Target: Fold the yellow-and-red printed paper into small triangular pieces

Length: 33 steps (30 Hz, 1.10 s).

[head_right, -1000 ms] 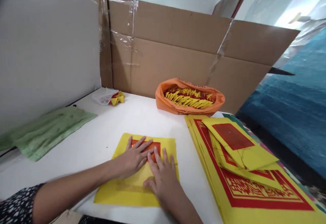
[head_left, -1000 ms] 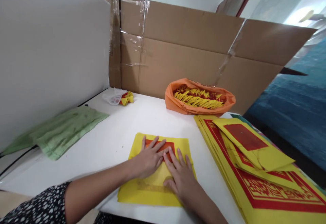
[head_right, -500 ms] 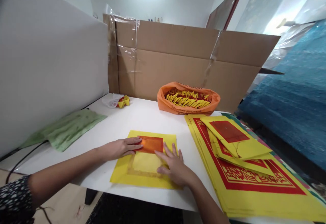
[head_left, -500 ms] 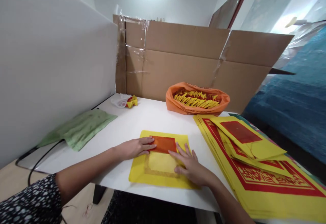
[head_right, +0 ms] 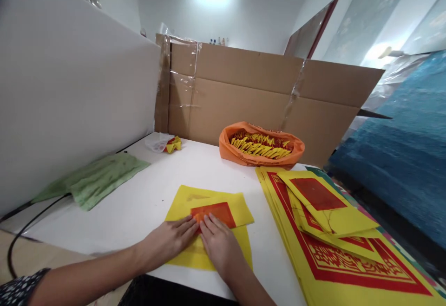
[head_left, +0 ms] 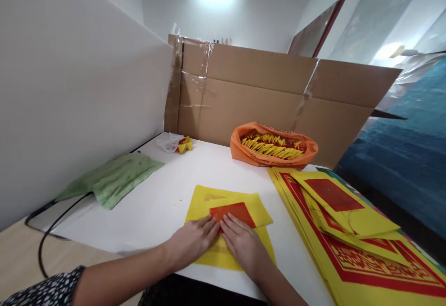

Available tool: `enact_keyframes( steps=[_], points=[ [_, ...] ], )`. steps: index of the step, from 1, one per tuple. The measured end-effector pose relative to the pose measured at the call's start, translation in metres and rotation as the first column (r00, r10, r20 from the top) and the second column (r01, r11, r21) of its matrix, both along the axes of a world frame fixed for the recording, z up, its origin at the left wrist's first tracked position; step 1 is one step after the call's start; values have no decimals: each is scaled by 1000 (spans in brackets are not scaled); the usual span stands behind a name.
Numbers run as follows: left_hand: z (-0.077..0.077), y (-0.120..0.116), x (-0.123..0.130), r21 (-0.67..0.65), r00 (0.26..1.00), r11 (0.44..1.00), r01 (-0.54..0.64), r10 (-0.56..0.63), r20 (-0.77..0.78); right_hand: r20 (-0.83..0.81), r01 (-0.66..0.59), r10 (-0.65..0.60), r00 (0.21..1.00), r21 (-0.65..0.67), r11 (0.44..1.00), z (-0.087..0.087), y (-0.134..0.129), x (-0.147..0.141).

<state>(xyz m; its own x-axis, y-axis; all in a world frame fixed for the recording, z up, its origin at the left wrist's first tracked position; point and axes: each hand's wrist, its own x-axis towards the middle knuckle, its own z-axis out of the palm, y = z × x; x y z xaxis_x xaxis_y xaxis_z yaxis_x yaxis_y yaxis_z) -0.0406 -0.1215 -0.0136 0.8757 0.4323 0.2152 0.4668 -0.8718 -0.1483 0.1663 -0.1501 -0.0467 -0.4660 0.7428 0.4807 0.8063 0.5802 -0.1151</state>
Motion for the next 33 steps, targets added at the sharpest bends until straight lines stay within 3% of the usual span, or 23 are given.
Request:
enact_keyframes(
  steps=[3,7,11,13,16,18,19,23,26,29,33],
  points=[
    [3,15,-20,-142,993,990,-26,42,110,-19,-13,13,1000,-16,1000,-2,-2,2],
    [8,43,-42,-308,962,951,19,66,264,-122,80,-94,988,-114,990,17,-4,-14],
    [11,62,-44,-475,935,879,44,132,330,-216,173,-225,950,-235,956,34,3,-36],
    [12,69,-40,-590,892,807,-7,271,361,-297,207,-312,903,-335,919,34,11,-40],
    [9,78,-35,-783,802,622,-4,470,369,-363,213,-403,840,-463,861,28,21,-37],
    [4,83,-32,-848,775,528,45,517,364,-379,216,-426,822,-485,847,24,24,-35],
    [2,85,-31,-853,772,519,58,519,368,-388,221,-434,813,-484,847,23,25,-35],
    [-2,88,-27,-767,800,640,-40,481,359,-444,214,-463,767,-503,837,26,24,-33],
    [-2,87,-25,-671,828,728,-137,457,326,-503,114,-458,733,-573,812,29,20,-27],
    [-5,87,-22,-593,843,785,-179,433,320,-546,37,-454,704,-610,792,29,16,-19],
    [-4,85,-19,-508,885,840,-191,371,280,-527,99,-476,704,-591,800,27,16,-14]
  ],
)
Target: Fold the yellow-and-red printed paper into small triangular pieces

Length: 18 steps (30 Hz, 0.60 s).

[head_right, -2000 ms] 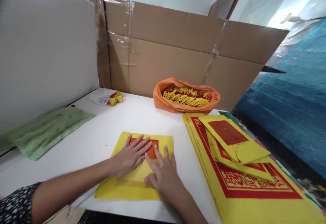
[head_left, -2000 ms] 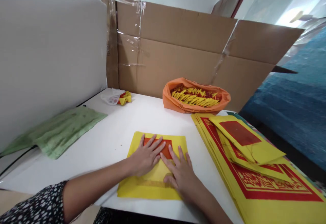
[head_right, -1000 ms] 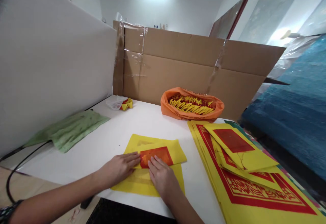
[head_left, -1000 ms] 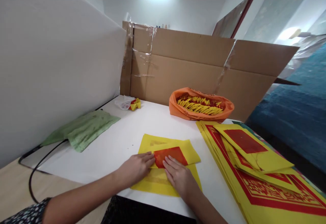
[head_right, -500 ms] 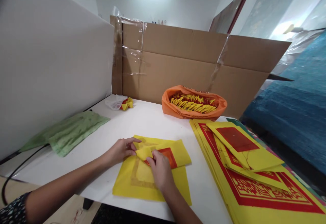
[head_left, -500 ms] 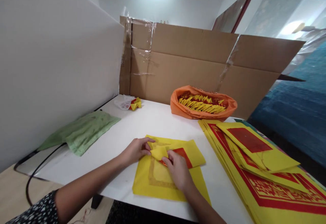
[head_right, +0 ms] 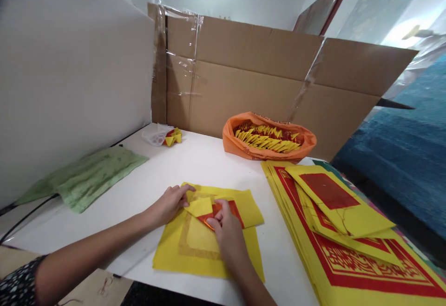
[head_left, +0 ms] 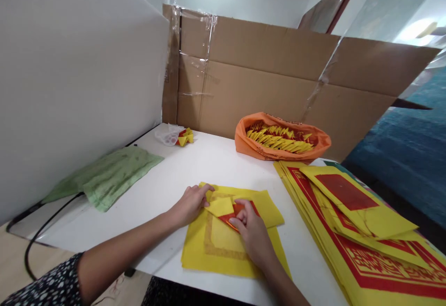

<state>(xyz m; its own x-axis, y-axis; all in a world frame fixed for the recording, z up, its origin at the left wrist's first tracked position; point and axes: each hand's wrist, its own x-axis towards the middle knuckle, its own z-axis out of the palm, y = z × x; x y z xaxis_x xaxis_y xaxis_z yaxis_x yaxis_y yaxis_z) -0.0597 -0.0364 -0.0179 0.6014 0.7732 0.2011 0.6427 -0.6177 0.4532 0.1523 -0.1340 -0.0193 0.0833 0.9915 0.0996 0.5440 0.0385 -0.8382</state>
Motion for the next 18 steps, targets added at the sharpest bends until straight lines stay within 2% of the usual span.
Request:
enact_keyframes(
  steps=[4,7,11,14,18],
  points=[
    [12,-3,5,17,993,998,66,-64,-100,126,50,-56,990,45,998,-1,4,-3],
    [18,-5,9,31,988,997,65,-60,-143,288,48,-70,955,83,995,-3,5,-7],
    [14,-8,13,118,975,992,33,-6,-223,464,9,-70,883,131,991,-8,6,-10],
    [10,-10,15,160,962,987,24,21,-274,566,-24,-43,823,110,994,-8,7,-11],
    [15,-14,17,260,947,965,25,61,-315,650,-23,-49,758,102,995,-6,7,-12]
  ],
)
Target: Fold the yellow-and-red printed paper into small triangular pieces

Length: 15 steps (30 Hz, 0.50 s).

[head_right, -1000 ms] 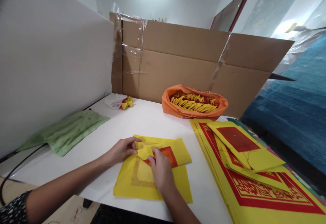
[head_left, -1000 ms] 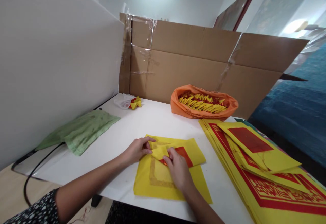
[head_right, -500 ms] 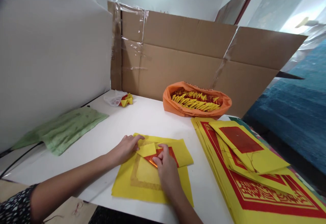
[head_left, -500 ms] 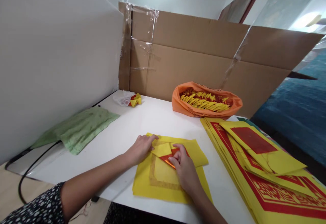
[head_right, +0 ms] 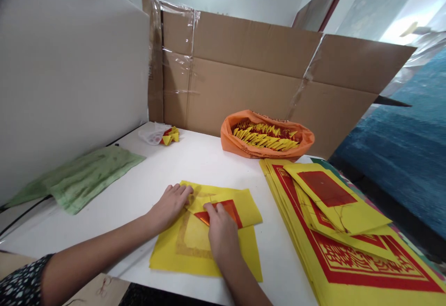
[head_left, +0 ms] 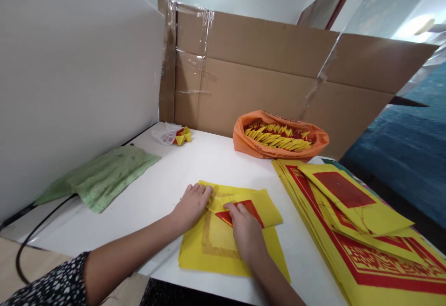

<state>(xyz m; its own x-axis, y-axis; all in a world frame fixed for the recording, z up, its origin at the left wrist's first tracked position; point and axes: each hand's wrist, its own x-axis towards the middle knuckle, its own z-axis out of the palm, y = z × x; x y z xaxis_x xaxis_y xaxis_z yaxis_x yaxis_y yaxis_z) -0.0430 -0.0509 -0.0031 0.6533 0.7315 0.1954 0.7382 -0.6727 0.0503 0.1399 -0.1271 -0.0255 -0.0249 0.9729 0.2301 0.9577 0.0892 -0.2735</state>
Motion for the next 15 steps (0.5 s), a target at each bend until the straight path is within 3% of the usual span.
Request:
enact_keyframes(
  steps=[3,6,11,15],
  points=[
    [6,-10,0,111,987,981,157,-153,-42,19,15,-15,1000,20,1000,0,-1,-2],
    [4,-24,-1,121,945,938,326,-317,-84,36,23,-24,999,28,999,0,-2,-4],
    [-25,-47,-3,151,982,971,185,-177,-67,44,30,-30,999,5,1000,0,-1,-6],
    [-40,-57,-7,111,994,989,102,-97,-45,-130,-67,75,989,61,996,0,-11,6]
  ],
)
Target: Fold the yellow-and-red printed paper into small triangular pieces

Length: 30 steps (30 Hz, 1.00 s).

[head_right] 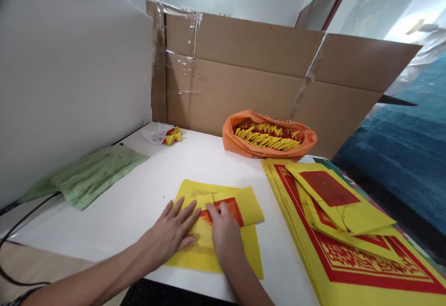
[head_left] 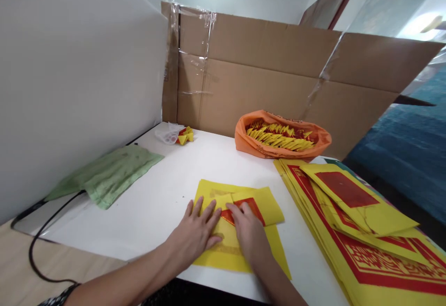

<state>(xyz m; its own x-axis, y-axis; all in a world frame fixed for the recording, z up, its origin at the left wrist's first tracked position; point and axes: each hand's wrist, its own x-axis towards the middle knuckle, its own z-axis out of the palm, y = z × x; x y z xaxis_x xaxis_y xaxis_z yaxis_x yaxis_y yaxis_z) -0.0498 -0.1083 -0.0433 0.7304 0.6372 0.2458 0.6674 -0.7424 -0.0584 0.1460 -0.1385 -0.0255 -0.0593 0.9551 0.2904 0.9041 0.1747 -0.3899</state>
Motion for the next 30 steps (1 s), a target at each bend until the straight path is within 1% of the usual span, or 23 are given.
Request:
enact_keyframes(
  steps=[2,4,7,9,11,13,17,20,25,27,30],
  points=[
    [2,-3,0,-20,1000,1000,4,-3,15,-107,-87,91,990,43,995,-2,-11,10],
    [10,-3,3,-32,999,999,19,-18,29,-182,-130,143,973,82,988,-4,-23,20],
    [27,4,14,-50,998,997,63,-64,-9,-284,-113,133,950,85,990,-4,-36,30],
    [37,11,22,-88,985,984,157,-162,-56,-385,-87,98,918,47,995,-2,-39,32],
    [43,17,29,-140,959,955,262,-273,-72,-464,-66,68,883,20,998,0,-38,33],
    [45,20,33,-171,945,936,307,-321,-64,-452,-59,65,890,28,998,0,-38,33],
    [41,19,35,-178,951,939,295,-306,-38,-244,-108,128,961,91,990,-5,-43,30],
    [39,16,33,-181,954,940,291,-299,-18,-166,-117,133,977,103,988,-10,-50,25],
    [43,22,33,-187,961,948,258,-271,-48,-240,-53,72,968,85,995,-12,-57,18],
    [46,28,35,-174,963,952,252,-265,-56,-274,-35,46,961,45,998,-9,-58,17],
    [51,36,37,-141,958,953,268,-279,-71,-303,-49,35,952,-41,998,-5,-60,20]
  ],
)
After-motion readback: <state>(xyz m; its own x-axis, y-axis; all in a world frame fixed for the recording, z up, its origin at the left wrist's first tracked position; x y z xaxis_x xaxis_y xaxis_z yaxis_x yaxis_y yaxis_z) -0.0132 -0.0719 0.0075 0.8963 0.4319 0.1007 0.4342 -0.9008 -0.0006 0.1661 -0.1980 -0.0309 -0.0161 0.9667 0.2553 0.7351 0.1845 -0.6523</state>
